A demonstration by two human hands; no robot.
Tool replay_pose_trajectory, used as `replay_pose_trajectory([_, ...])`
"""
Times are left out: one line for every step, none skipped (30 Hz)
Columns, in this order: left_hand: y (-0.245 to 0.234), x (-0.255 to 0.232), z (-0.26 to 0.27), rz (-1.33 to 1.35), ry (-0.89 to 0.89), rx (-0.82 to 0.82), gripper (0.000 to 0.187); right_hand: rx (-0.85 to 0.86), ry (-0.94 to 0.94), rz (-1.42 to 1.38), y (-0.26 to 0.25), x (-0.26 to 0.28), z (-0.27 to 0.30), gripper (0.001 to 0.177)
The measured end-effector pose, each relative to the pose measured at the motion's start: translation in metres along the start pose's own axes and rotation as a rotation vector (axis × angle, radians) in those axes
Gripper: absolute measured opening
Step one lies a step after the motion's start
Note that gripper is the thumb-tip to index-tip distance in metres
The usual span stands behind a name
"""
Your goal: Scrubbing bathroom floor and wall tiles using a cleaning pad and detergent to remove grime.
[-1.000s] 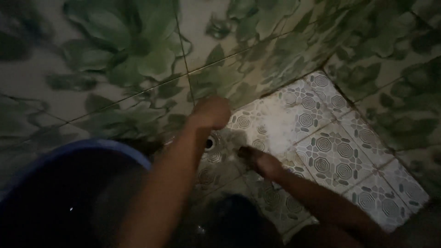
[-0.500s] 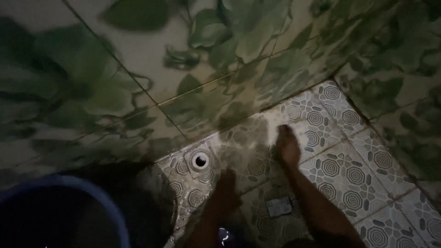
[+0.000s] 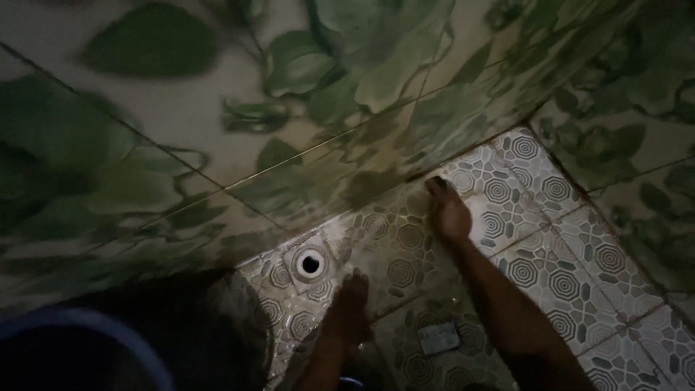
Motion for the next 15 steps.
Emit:
replay_pose_trajectory([-0.009,-0.005,0.001,0.033,-0.026,0.002,0.127,0.032,-0.096,-0.039,0.005,0.006,0.007,0.045])
replay_pose_trajectory([-0.017,-0.007,0.001,0.061,-0.05,0.004,0.131,0.061,-0.191,-0.08,0.016,0.015,0.026,0.046])
replay_pose_trajectory([-0.023,-0.009,0.001,0.053,-0.047,-0.005,0.134,0.09,-0.286,-0.12,0.03,0.026,0.05,0.046])
replay_pose_trajectory([-0.024,-0.01,0.002,0.048,-0.041,-0.014,0.134,0.125,-0.386,-0.156,0.042,0.039,0.074,0.046])
replay_pose_trajectory([-0.025,-0.011,0.001,0.047,-0.041,-0.026,0.133,0.161,-0.486,-0.193,0.049,0.052,0.092,0.046])
replay_pose_trajectory([-0.023,-0.013,0.001,0.055,-0.039,-0.046,0.133,0.195,-0.588,-0.233,0.052,0.067,0.099,0.046])
replay_pose_trajectory([-0.021,-0.015,-0.002,0.069,-0.038,-0.067,0.133,0.355,-0.479,-0.196,0.051,0.074,0.102,0.047])
replay_pose_trajectory([-0.018,-0.015,-0.002,0.084,-0.034,-0.086,0.133,0.517,-0.362,-0.158,0.047,0.073,0.112,0.048])
replay_pose_trajectory([-0.017,-0.015,-0.002,0.082,-0.042,-0.079,0.133,0.677,-0.244,-0.119,0.045,0.072,0.114,0.049])
replay_pose_trajectory([-0.015,-0.014,0.0,0.085,-0.054,-0.073,0.133,0.628,-0.282,-0.12,0.041,0.068,0.102,0.049])
replay_pose_trajectory([-0.014,-0.012,0.004,0.088,-0.066,-0.063,0.133,0.578,-0.319,-0.122,0.037,0.059,0.085,0.049])
replay_pose_trajectory([-0.015,-0.011,0.005,0.09,-0.078,-0.063,0.133,0.428,-0.419,-0.094,0.026,0.045,0.06,0.049])
replay_pose_trajectory([-0.016,-0.009,0.007,0.093,-0.083,-0.063,0.133,0.277,-0.518,-0.065,0.019,0.035,0.039,0.049])
replay_pose_trajectory([-0.016,-0.01,0.008,0.1,-0.087,-0.065,0.133,0.235,-0.428,-0.015,0.021,0.033,0.028,0.051])
replay_pose_trajectory([-0.017,-0.009,0.009,0.107,-0.095,-0.067,0.133,0.19,-0.339,0.036,0.022,0.033,0.018,0.053])
Point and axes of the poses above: each hand's wrist, its own z-axis away from the middle knuckle, its own y-axis out of the palm, x = y × z, the point moved 1 cm from there along -z, towards the middle knuckle, and after that the axes turned 8 degrees about y, right-handed, at the moved point
